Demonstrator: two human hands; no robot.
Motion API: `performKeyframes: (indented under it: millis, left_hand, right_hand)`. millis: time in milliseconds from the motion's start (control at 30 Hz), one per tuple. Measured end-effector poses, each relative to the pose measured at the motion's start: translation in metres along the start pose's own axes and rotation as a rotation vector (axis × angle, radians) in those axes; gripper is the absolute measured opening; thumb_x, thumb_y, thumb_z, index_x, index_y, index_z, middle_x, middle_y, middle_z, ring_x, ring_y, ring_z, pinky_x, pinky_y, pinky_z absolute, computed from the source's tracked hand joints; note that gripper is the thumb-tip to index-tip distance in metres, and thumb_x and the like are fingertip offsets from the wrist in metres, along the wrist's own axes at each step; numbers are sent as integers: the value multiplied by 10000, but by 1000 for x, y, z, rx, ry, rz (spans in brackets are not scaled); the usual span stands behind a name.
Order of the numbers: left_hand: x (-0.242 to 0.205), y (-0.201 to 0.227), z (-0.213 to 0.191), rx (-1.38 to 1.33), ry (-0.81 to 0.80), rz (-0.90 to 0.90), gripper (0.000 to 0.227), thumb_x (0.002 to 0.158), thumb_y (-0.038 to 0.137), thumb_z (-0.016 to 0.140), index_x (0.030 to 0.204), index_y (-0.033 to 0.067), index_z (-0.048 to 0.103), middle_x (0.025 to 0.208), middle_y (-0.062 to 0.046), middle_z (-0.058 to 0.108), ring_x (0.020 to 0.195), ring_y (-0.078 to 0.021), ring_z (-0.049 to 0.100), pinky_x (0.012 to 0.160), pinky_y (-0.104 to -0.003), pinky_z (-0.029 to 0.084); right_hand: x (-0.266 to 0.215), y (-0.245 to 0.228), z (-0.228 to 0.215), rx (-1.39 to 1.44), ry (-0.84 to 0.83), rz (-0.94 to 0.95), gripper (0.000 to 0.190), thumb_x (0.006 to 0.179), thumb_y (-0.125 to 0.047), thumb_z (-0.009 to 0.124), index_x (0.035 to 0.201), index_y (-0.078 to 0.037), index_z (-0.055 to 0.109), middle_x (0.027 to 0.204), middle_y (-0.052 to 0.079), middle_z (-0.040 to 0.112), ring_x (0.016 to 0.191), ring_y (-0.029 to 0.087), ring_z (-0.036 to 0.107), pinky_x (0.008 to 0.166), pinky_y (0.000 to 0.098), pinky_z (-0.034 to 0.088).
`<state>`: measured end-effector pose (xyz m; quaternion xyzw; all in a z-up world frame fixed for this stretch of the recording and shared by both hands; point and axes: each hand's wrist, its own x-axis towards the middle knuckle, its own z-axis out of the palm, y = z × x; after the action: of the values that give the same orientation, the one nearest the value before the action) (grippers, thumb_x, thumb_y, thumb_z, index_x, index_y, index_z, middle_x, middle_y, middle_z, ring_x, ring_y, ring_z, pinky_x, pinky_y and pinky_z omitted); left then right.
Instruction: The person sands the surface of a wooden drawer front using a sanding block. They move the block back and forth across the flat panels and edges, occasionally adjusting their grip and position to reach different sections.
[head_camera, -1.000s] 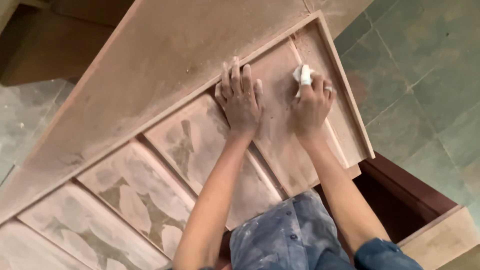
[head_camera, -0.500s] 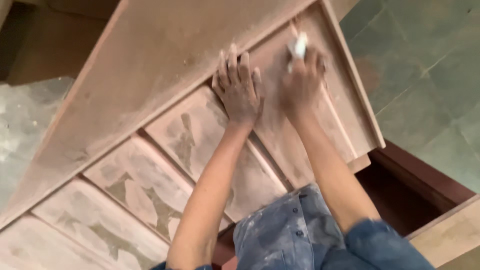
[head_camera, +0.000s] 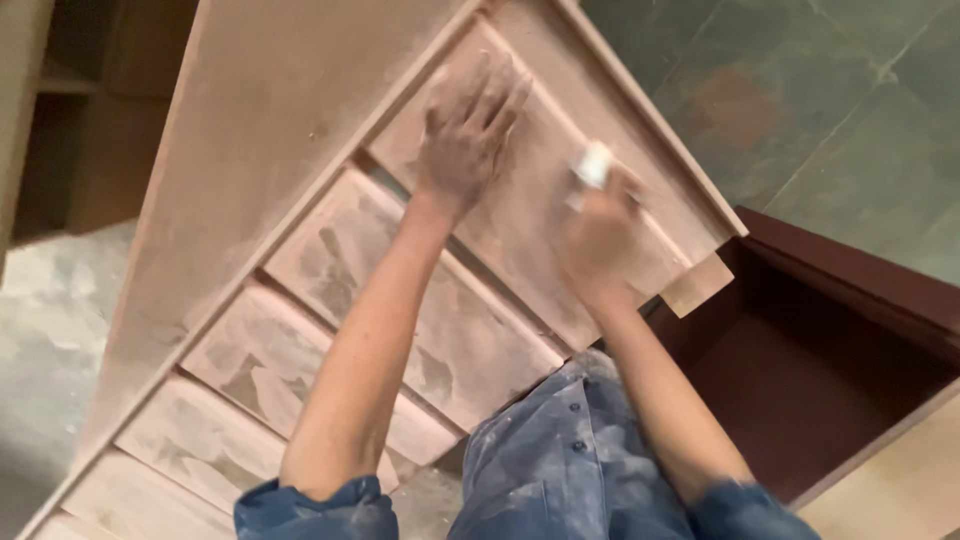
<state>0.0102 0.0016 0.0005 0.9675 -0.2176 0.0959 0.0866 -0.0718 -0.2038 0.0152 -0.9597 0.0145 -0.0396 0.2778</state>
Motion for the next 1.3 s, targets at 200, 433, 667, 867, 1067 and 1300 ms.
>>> performKeyframes:
  millis: [200, 433, 667, 867, 1067, 1300]
  left_hand:
    - [42, 7, 13, -197, -110, -66, 503, 1090, 189, 492, 1573, 50, 483, 1648, -118, 436, 1571, -291, 277, 1281, -520, 172]
    - [-4, 96, 7, -222, -155, 259, 451, 1062, 129, 517, 1507, 58, 539, 1621, -128, 478, 1539, -264, 380, 1294, -431, 276]
    - [0, 84, 8, -298, -242, 34, 419, 988, 154, 574, 1404, 113, 585, 1438, -151, 547, 1364, -348, 496, 1133, -489, 402]
    - [14, 41, 17, -9, 14, -290, 476, 1134, 230, 473, 1561, 25, 431, 1617, -189, 385, 1516, -358, 347, 1232, -524, 327]
    - [12, 42, 17, -48, -4, -343, 456, 1148, 237, 458, 1566, 58, 410, 1623, -164, 381, 1533, -342, 315, 1273, -511, 293]
    - [11, 42, 14, -130, -11, -449, 433, 1143, 214, 463, 1552, 75, 434, 1628, -119, 400, 1543, -306, 331, 1252, -479, 337]
  right_hand:
    - [20, -3, 17, -88, 104, -137, 247, 897, -87, 578, 1075, 22, 711, 1246, 190, 597, 1127, 425, 624, 988, 508, 450]
    - [-85, 100, -123, -198, -103, 100, 355, 745, 53, 644, 1089, 47, 731, 1116, 183, 680, 1005, 407, 632, 883, 495, 500]
    - [-46, 111, -112, -1, -63, -31, 272, 804, 38, 669, 1071, 65, 721, 1116, 210, 684, 1005, 408, 632, 870, 472, 507]
    - [-9, 91, -67, 119, -120, -137, 246, 818, 55, 666, 1057, 81, 713, 1098, 248, 666, 963, 426, 630, 828, 471, 518]
    - [-16, 100, -83, 13, -170, -169, 138, 904, -18, 750, 1014, 51, 702, 1060, 237, 659, 947, 418, 634, 833, 476, 521]
    - [68, 47, -28, 184, -140, -307, 255, 942, -42, 735, 1178, 35, 674, 1091, 238, 645, 925, 393, 655, 768, 462, 526]
